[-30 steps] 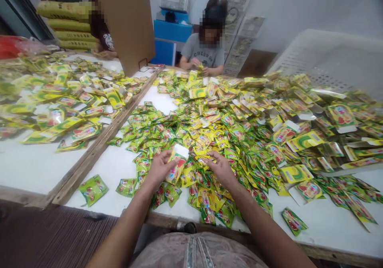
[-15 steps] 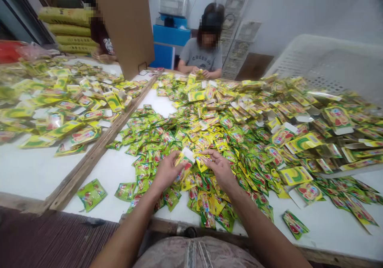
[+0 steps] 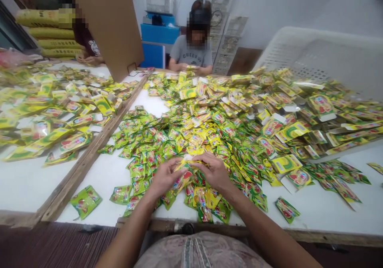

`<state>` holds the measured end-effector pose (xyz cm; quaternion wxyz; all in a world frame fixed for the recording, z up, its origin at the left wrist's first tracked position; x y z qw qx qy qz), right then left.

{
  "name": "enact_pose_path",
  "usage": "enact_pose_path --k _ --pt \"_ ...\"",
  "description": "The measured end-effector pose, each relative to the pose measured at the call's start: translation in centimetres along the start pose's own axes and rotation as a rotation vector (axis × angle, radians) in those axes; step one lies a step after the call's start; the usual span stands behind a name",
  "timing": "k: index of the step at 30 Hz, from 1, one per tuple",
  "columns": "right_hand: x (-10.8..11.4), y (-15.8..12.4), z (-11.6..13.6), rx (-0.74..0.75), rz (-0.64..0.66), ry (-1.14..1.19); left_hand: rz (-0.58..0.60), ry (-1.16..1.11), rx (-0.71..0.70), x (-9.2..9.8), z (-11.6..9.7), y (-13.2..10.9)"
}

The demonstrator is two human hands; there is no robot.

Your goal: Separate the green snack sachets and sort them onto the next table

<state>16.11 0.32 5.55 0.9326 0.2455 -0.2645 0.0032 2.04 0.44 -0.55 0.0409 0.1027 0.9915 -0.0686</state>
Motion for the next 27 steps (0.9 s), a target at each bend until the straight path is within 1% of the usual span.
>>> enact_pose_path --k 2,5,7,9,13,16,18,21,22,24,26,27 --pt "0.1 -0.1 -0.9 -0.135 0.051 0.105 0.01 0.0 0.027 -0.2 0.2 -0.2" --pt "-0.4 -0.3 -2.8 -0.385 0.162 0.276 0.021 -0.015 0.077 -0.5 0.7 -0.4" --pt "-0.8 -0.4 -3.5 -0.489 0.207 0.352 0.044 -0.039 0.101 -0.7 0.8 -0.5" --pt "-0.8 0.1 -3.7 -0.48 0.175 0.336 0.071 -0.075 0.122 -1.1 0.8 -0.6" --pt "-0.3 0.8 -2.9 -0.337 -0.003 0.253 0.084 -0.127 0.182 -1.6 0.7 -0.5" --pt "-0.4 0.4 -2.8 -0.344 -0.076 0.242 0.074 -0.157 0.24 -2.2 1.0 -0.1" --pt "-0.1 -0.1 -2.7 -0.34 -0.136 0.148 0.067 -0.192 0.276 -2.8 1.4 0.1" --pt "0.9 -0.8 -2.0 -0.255 -0.252 -0.084 0.076 -0.238 0.305 -3.7 1.7 0.4" --pt "1.2 -0.9 -1.9 -0.235 -0.274 -0.131 0.084 -0.254 0.309 -4.0 1.8 0.4" --pt "1.7 -1.1 -2.4 -0.248 -0.277 -0.14 0.087 -0.289 0.325 -4.4 1.7 0.5" --pt "2.7 -1.0 -3.8 -0.307 -0.26 -0.137 0.061 -0.326 0.346 -4.5 1.6 0.6" --pt "3.5 -0.9 -4.6 -0.324 -0.246 -0.182 0.034 -0.344 0.351 -4.3 1.5 0.7"
Point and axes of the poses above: each hand's wrist, its own y-axis towards the middle knuckle, its own x-axis out of the back of the hand, z = x × y, the point moved 7 cm from there along y, towards the middle knuckle, and after that the axes turned 7 degrees about -z, right-handed, at the moved point
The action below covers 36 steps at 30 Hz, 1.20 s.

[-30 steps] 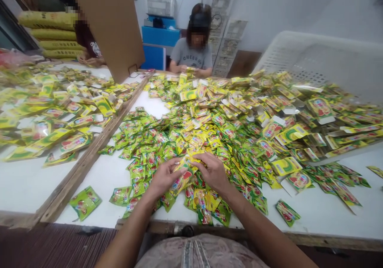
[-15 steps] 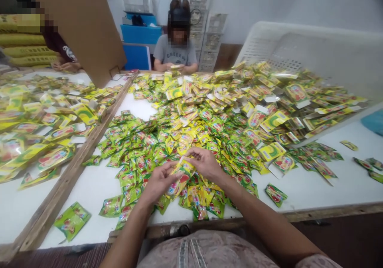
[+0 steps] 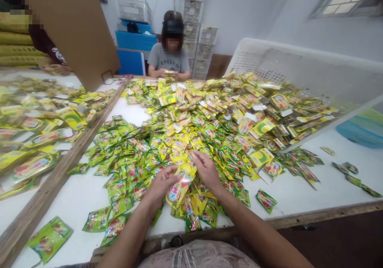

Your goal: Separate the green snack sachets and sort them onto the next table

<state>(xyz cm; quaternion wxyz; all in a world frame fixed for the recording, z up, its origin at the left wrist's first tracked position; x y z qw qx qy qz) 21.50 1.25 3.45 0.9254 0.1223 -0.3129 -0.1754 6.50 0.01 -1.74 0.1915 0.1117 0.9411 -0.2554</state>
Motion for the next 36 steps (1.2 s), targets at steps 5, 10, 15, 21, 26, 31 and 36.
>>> enact_pose_path --k 5,10,15,21,26,31,36 --pt "2.0 3.4 -3.8 0.134 0.133 -0.476 -0.105 -0.086 0.01 1.1 -0.4 0.2" --pt "4.7 4.1 -2.8 0.255 -0.112 -0.39 -0.13 -0.057 -0.012 2.1 -0.2 0.3" --pt "2.7 2.2 0.2 0.042 0.022 0.144 -0.093 0.015 -0.067 1.9 -0.5 0.2" --pt "-0.7 0.2 2.2 0.015 0.171 0.167 -0.01 0.12 -0.18 1.9 -0.9 -0.4" --pt "-1.2 0.2 1.3 -0.082 0.27 0.26 -0.011 0.231 -0.221 2.4 -1.0 -0.5" --pt "-0.7 0.6 2.9 0.111 0.236 0.121 0.019 0.222 -0.172 2.4 -0.6 -0.5" --pt "-0.8 -0.2 3.4 0.151 0.178 0.14 0.005 0.105 -0.105 3.0 0.0 -0.4"
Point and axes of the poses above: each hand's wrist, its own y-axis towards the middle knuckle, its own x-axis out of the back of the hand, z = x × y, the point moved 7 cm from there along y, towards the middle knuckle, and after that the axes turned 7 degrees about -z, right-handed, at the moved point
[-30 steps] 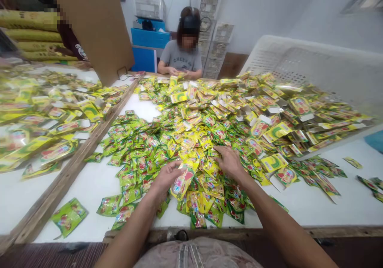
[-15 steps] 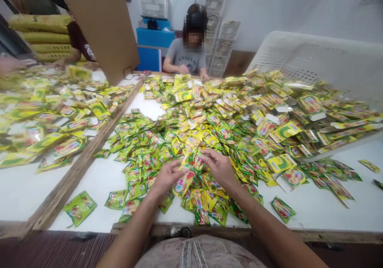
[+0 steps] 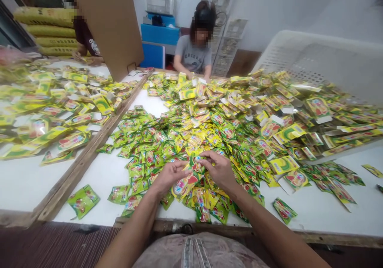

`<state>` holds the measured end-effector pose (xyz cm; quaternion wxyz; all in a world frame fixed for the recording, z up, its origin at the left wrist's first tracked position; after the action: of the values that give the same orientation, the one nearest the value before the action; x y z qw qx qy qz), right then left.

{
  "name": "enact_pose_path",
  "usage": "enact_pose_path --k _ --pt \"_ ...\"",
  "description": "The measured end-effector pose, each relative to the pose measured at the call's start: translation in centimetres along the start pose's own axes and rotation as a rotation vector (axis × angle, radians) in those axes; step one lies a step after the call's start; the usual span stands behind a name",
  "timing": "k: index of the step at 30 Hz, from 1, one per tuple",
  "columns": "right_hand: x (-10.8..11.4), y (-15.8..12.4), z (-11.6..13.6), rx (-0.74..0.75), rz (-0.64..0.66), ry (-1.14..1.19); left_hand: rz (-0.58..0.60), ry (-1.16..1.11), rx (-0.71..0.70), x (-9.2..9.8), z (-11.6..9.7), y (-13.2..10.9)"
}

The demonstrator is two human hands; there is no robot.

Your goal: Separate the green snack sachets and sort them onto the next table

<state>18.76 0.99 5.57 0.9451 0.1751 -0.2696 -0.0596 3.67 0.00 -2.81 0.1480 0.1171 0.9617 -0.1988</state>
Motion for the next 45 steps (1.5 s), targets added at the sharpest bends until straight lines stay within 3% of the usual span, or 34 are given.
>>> enact_pose_path --k 4,12,19,27,37,42,45 --pt "-0.5 -0.6 -1.6 -0.22 0.066 0.142 0.028 -0.013 0.001 0.0 0.1 0.1" --pt "-0.7 -0.3 -1.9 -0.292 -0.067 0.061 -0.016 0.146 -0.139 -0.4 -0.8 0.5" --pt "-1.3 -0.6 -3.1 -0.397 0.102 0.2 -0.013 0.089 -0.068 0.1 -0.1 0.4" --pt "-1.1 -0.7 -2.0 -0.127 0.197 -0.179 -0.026 0.13 -0.076 -0.1 -0.3 0.3" --pt "-0.7 -0.6 0.9 0.166 0.23 -0.151 0.008 0.233 -0.22 -0.9 -1.3 0.4" --pt "-0.5 -0.4 0.9 0.133 0.04 -0.221 -0.034 0.218 -0.231 -0.4 -1.1 0.6" --pt "-1.0 -0.5 0.9 0.13 0.048 -0.214 -0.031 0.174 -0.221 -0.3 -1.0 0.5"
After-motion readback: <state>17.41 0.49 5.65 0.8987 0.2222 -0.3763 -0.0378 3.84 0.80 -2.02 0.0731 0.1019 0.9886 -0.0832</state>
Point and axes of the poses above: each hand's wrist, its own y-axis towards the middle knuckle, its own x-axis out of the back of the hand, z = x × y, the point moved 7 cm from there along y, towards the middle knuckle, and after that the axes turned 7 degrees about -z, right-handed, at the moved point
